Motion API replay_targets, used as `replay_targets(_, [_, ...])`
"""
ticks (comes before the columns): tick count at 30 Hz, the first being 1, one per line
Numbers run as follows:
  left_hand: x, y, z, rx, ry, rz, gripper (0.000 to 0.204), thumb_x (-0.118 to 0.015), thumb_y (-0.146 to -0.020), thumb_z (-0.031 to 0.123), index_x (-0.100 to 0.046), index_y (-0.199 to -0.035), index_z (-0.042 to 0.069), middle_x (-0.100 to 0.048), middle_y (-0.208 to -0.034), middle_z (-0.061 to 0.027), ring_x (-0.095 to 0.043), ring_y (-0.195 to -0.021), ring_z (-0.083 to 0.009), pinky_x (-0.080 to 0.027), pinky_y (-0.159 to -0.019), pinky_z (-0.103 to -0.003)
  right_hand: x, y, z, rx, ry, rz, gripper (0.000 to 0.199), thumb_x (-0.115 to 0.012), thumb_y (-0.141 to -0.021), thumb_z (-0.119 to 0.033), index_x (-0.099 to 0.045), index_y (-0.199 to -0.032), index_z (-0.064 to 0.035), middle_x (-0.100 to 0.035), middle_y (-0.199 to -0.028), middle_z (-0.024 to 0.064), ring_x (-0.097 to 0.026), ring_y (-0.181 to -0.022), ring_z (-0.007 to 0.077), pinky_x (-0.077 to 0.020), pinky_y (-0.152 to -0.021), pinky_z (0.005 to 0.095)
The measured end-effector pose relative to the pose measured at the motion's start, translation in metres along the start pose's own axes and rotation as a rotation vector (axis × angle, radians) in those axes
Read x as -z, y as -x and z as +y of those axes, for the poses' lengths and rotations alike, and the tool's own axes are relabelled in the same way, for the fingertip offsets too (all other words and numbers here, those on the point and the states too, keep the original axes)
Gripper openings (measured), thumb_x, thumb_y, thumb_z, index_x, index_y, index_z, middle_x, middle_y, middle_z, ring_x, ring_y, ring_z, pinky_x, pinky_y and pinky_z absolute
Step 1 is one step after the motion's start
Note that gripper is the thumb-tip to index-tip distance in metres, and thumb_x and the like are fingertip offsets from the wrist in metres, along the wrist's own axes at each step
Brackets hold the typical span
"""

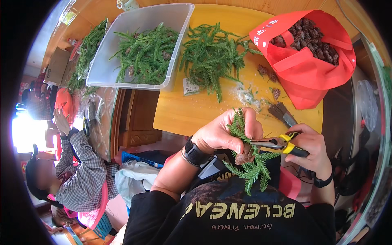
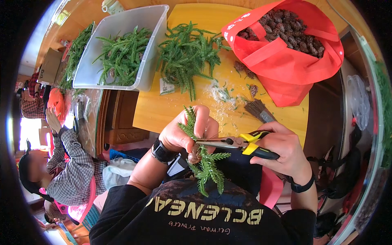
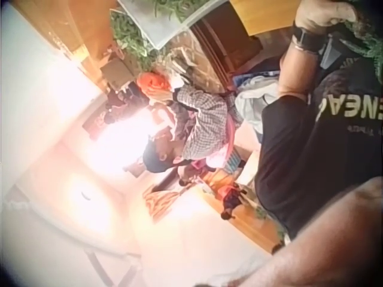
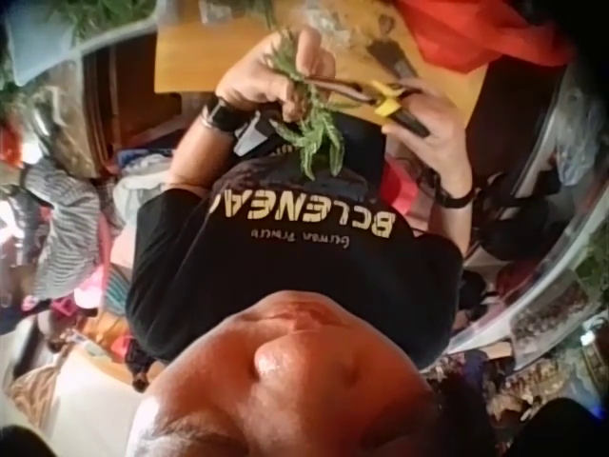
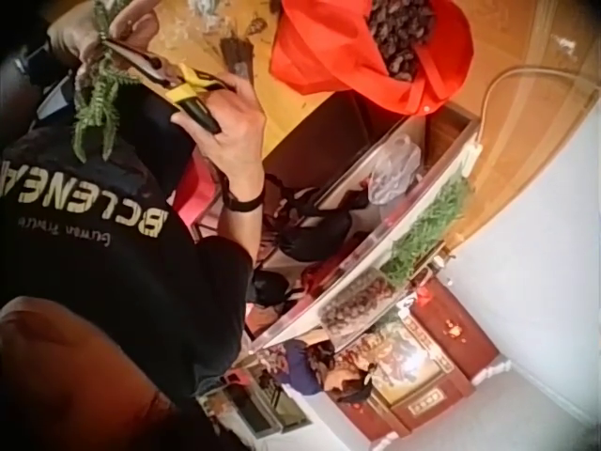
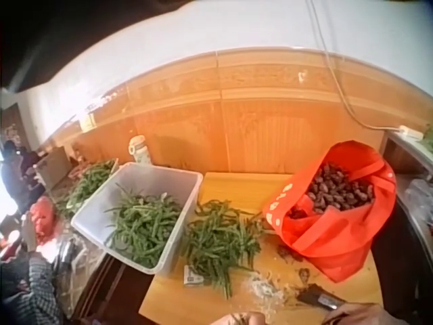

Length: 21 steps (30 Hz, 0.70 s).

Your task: Trimming and pruning green plant sprigs using hand pruners.

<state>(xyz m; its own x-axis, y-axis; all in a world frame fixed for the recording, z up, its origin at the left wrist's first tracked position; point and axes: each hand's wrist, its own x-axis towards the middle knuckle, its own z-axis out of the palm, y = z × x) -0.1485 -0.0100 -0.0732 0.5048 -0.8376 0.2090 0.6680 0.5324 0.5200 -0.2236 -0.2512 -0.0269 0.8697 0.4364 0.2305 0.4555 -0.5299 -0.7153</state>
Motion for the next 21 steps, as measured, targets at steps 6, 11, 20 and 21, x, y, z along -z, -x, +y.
replay_targets(6, [-0.0005,0.0023,0.0040,0.000,-0.012,0.001,0.036,-0.082,-0.061,0.014,-0.051,-0.078,0.008,-0.058,-0.073,-0.0159,-0.060,-0.067,-0.0253,-0.046,-0.057,-0.031,0.0001,-0.0025,-0.0016,0.023,-0.044,-0.005,0.037,-0.074,-0.066,-0.036,-0.059,-0.068,-0.0020,-0.059,-0.065,0.0088,-0.059,-0.074,0.0337,-0.0474,-0.071,0.0381])
replay_targets(11, [-0.0029,0.0022,0.0041,0.018,0.010,0.007,0.036,-0.082,-0.062,0.014,-0.051,-0.078,0.008,-0.058,-0.073,-0.0163,-0.060,-0.066,-0.0253,-0.046,-0.057,-0.031,-0.0022,-0.0001,0.0004,0.011,-0.067,0.018,0.037,-0.074,-0.066,-0.037,-0.060,-0.068,-0.0024,-0.059,-0.065,0.0082,-0.060,-0.074,0.0337,-0.0475,-0.071,0.0380])
replay_targets(20, [-0.0025,0.0016,0.0049,0.044,-0.015,-0.025,0.035,-0.081,-0.062,0.014,-0.051,-0.078,0.008,-0.058,-0.072,-0.0162,-0.060,-0.066,-0.0259,-0.045,-0.056,-0.031,-0.0014,-0.0001,-0.0004,0.022,-0.015,0.030,0.040,-0.075,-0.065,-0.040,-0.059,-0.067,-0.0027,-0.057,-0.062,0.0078,-0.060,-0.071,0.0328,-0.0484,-0.067,0.0375])
replay_targets(21, [-0.0030,0.0017,0.0050,0.050,-0.008,-0.025,0.035,-0.082,-0.062,0.014,-0.051,-0.077,0.008,-0.058,-0.073,-0.0166,-0.060,-0.066,-0.0260,-0.045,-0.056,-0.031,-0.0018,-0.0001,-0.0006,0.027,-0.009,0.043,0.040,-0.074,-0.065,-0.040,-0.059,-0.067,-0.0026,-0.056,-0.061,0.0075,-0.059,-0.070,0.0326,-0.0485,-0.067,0.0376])
